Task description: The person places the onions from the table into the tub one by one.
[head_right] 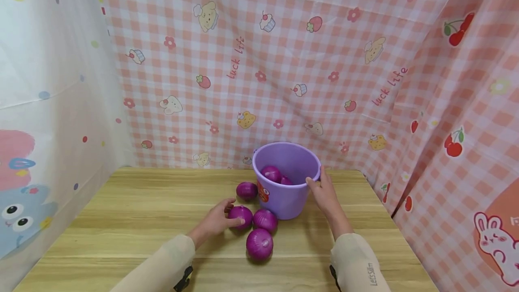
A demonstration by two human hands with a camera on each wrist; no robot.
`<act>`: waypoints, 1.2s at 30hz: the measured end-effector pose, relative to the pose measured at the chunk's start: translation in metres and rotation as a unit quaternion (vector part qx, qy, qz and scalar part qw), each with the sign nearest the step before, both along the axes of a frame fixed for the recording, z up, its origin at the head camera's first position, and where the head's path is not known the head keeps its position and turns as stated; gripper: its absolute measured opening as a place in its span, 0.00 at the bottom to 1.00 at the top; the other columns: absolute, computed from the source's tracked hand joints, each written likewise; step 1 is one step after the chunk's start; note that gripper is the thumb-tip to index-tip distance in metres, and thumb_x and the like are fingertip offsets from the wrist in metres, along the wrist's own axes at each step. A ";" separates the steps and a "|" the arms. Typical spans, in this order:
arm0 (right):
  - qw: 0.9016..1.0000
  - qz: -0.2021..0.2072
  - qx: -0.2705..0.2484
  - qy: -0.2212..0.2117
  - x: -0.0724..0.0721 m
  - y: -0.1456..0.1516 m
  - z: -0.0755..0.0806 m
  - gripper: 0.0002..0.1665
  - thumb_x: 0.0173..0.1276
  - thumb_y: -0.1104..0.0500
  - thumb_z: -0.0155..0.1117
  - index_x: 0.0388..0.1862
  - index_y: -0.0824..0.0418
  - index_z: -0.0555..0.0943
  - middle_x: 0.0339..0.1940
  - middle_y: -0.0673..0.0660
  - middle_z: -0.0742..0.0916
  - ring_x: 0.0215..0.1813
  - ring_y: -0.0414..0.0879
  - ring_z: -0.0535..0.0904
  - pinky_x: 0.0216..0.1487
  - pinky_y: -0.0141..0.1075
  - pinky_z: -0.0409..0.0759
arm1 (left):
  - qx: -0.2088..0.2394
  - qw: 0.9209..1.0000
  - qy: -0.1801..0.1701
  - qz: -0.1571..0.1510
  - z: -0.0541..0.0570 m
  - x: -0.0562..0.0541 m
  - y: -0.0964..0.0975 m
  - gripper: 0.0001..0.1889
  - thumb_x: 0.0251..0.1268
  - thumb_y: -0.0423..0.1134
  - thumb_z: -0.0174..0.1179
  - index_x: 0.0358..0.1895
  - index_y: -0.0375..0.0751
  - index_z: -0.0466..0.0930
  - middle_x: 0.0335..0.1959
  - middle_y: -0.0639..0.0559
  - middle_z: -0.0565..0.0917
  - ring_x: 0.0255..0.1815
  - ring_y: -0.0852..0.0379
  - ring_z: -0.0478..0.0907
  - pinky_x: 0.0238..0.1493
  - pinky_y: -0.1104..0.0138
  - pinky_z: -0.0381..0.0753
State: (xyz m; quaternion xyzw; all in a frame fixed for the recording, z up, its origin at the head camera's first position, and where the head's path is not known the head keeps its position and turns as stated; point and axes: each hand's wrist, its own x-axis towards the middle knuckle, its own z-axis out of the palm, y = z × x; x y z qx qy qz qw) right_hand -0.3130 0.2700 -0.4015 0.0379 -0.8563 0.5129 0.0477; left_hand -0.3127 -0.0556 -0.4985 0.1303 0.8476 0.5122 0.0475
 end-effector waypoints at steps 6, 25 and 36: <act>1.000 0.002 -0.006 0.006 0.002 -0.002 -0.002 0.44 0.80 0.56 0.47 0.79 0.69 0.34 0.77 0.75 0.51 0.79 0.65 0.40 0.76 0.58 0.35 | -0.025 1.000 -0.001 0.003 -0.004 0.004 0.001 0.44 0.55 0.45 0.75 0.71 0.28 0.62 0.63 0.29 0.72 0.60 0.36 0.74 0.61 0.45 0.75; 1.000 -0.005 -0.001 -0.008 0.004 -0.001 -0.001 0.44 0.80 0.55 0.46 0.79 0.68 0.33 0.79 0.73 0.44 0.79 0.63 0.35 0.77 0.56 0.34 | -0.038 0.999 -0.008 0.001 -0.005 0.005 0.002 0.42 0.57 0.42 0.73 0.69 0.22 0.62 0.63 0.26 0.71 0.60 0.34 0.74 0.61 0.46 0.75; 1.000 0.004 -0.008 0.000 0.002 -0.001 0.001 0.44 0.80 0.55 0.46 0.79 0.69 0.33 0.79 0.73 0.44 0.79 0.64 0.35 0.76 0.57 0.34 | -0.047 0.999 -0.008 0.003 -0.003 0.001 0.002 0.41 0.57 0.43 0.73 0.68 0.23 0.64 0.61 0.27 0.73 0.58 0.36 0.76 0.59 0.48 0.77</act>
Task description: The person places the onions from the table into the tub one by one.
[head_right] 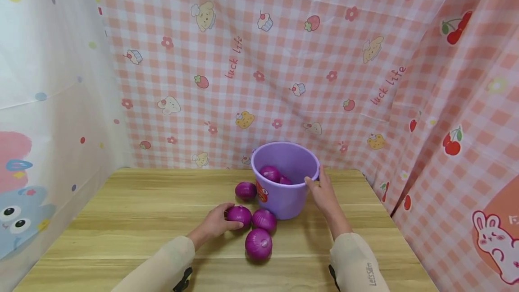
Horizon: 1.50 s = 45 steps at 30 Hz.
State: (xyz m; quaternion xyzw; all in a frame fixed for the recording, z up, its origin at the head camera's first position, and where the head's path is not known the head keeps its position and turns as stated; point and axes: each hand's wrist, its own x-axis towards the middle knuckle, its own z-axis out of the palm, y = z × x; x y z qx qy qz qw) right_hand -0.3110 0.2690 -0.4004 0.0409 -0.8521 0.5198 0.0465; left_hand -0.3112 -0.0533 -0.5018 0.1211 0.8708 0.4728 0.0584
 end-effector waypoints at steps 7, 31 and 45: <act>1.000 -0.004 0.004 0.007 0.000 0.000 0.003 0.43 0.80 0.56 0.46 0.79 0.68 0.35 0.78 0.74 0.49 0.79 0.64 0.39 0.77 0.56 0.35 | 0.015 1.000 0.017 0.002 0.003 -0.003 -0.003 0.40 0.55 0.40 0.75 0.66 0.21 0.66 0.59 0.27 0.75 0.55 0.36 0.77 0.58 0.49 0.78; 1.000 0.003 0.001 0.001 0.000 0.001 0.000 0.43 0.81 0.55 0.46 0.79 0.67 0.33 0.79 0.73 0.47 0.80 0.63 0.37 0.77 0.57 0.34 | 0.065 0.997 0.014 0.037 0.022 -0.018 -0.013 0.41 0.54 0.39 0.74 0.68 0.24 0.65 0.60 0.29 0.75 0.58 0.37 0.77 0.60 0.49 0.77; 1.000 0.004 -0.007 0.000 -0.002 0.001 -0.001 0.43 0.81 0.56 0.46 0.79 0.68 0.34 0.78 0.74 0.49 0.79 0.64 0.39 0.77 0.57 0.34 | 0.091 0.993 0.011 0.073 0.049 -0.026 -0.014 0.40 0.56 0.43 0.74 0.69 0.30 0.66 0.63 0.32 0.74 0.61 0.38 0.75 0.61 0.51 0.76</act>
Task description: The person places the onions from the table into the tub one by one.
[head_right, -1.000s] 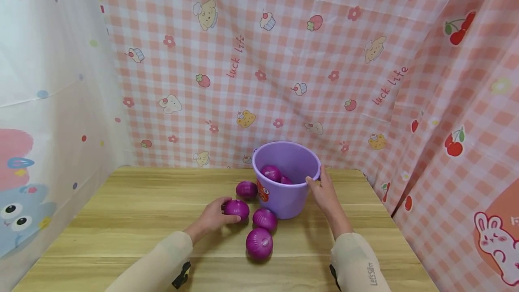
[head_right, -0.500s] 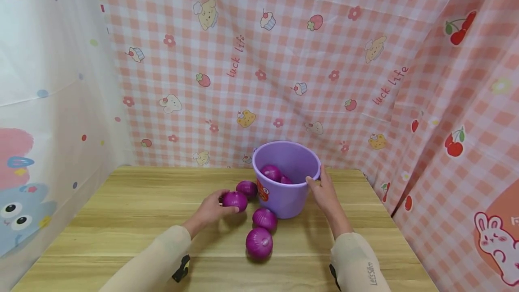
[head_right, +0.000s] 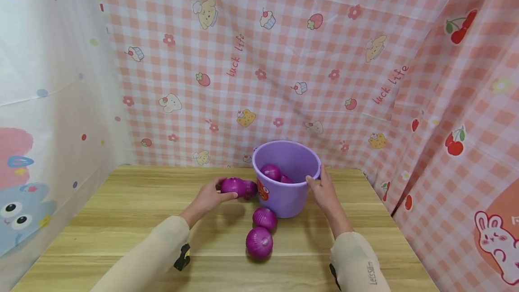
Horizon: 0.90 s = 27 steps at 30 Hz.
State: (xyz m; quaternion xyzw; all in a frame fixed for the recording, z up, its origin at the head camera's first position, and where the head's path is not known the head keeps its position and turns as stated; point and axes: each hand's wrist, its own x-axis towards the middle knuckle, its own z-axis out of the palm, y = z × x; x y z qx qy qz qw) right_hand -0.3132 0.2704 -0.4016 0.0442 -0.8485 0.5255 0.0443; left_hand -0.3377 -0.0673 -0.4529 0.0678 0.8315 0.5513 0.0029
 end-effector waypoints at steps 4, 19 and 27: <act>1.000 0.000 0.001 -0.005 0.000 0.000 0.000 0.43 0.81 0.56 0.45 0.79 0.68 0.33 0.78 0.74 0.48 0.79 0.63 0.38 0.77 0.56 0.33 | 0.013 1.000 0.003 0.003 0.009 -0.003 -0.001 0.40 0.56 0.43 0.73 0.70 0.31 0.65 0.63 0.33 0.75 0.61 0.39 0.75 0.61 0.51 0.76; 1.000 0.001 0.010 0.001 0.003 -0.001 0.002 0.44 0.80 0.56 0.46 0.79 0.68 0.33 0.79 0.74 0.46 0.79 0.65 0.37 0.76 0.58 0.35 | 0.024 0.999 0.035 0.000 0.043 -0.012 0.004 0.37 0.57 0.44 0.73 0.68 0.35 0.68 0.61 0.37 0.77 0.60 0.42 0.76 0.59 0.53 0.79; 1.000 0.007 0.007 0.014 0.001 0.001 0.002 0.43 0.80 0.56 0.47 0.80 0.68 0.37 0.75 0.74 0.57 0.78 0.66 0.47 0.76 0.59 0.41 | 0.023 0.999 0.037 -0.013 0.064 -0.012 0.013 0.40 0.56 0.48 0.74 0.70 0.38 0.67 0.62 0.39 0.77 0.60 0.45 0.76 0.59 0.55 0.79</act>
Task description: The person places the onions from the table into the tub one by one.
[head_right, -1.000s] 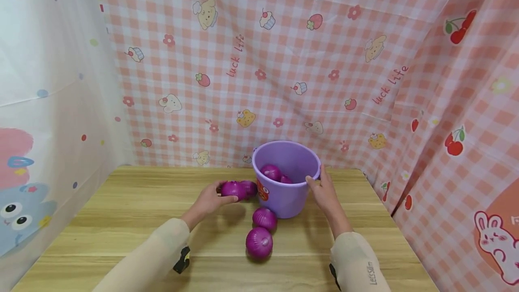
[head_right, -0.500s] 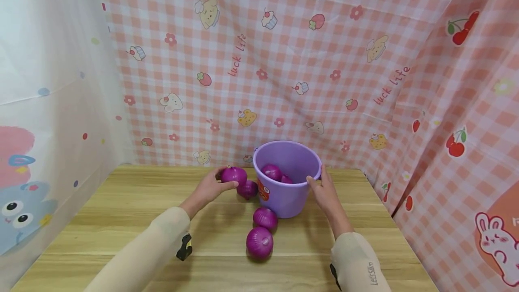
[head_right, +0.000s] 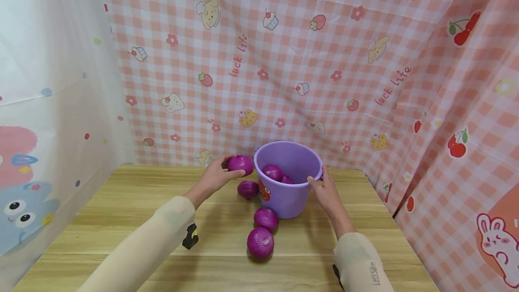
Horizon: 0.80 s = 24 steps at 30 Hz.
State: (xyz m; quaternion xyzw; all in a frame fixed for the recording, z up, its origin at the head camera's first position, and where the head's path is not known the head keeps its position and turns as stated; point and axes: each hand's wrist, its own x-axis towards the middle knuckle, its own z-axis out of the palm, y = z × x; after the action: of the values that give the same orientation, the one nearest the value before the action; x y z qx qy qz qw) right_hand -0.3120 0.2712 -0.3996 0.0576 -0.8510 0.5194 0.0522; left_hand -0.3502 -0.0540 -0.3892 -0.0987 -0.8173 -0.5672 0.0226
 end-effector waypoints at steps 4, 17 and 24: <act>1.000 0.000 0.000 -0.003 -0.003 0.002 0.000 0.42 0.80 0.56 0.49 0.80 0.68 0.40 0.73 0.74 0.61 0.75 0.67 0.53 0.76 0.60 0.45 | 0.002 1.000 -0.004 -0.006 0.011 -0.001 0.007 0.40 0.57 0.49 0.73 0.70 0.39 0.67 0.62 0.39 0.76 0.61 0.45 0.76 0.61 0.55 0.77; 0.999 0.020 0.002 -0.028 -0.006 0.006 0.005 0.42 0.80 0.56 0.49 0.79 0.71 0.40 0.76 0.76 0.56 0.77 0.67 0.50 0.77 0.56 0.46 | 0.024 0.998 0.014 -0.056 0.039 -0.003 0.044 0.37 0.58 0.46 0.73 0.68 0.38 0.68 0.60 0.43 0.79 0.59 0.49 0.77 0.60 0.59 0.77; 0.999 0.026 -0.003 -0.034 -0.006 0.006 0.005 0.43 0.80 0.56 0.49 0.79 0.71 0.39 0.76 0.77 0.55 0.77 0.67 0.49 0.77 0.56 0.46 | 0.003 0.998 0.019 -0.062 0.046 -0.004 0.066 0.38 0.57 0.47 0.73 0.69 0.39 0.68 0.60 0.42 0.79 0.58 0.48 0.78 0.58 0.58 0.79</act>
State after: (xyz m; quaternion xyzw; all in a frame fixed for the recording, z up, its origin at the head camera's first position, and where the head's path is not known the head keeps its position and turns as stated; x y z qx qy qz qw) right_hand -0.3183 0.2769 -0.3948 0.0622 -0.8487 0.5251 0.0096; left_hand -0.3546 0.0117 -0.3428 -0.1598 -0.8074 -0.5679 0.0037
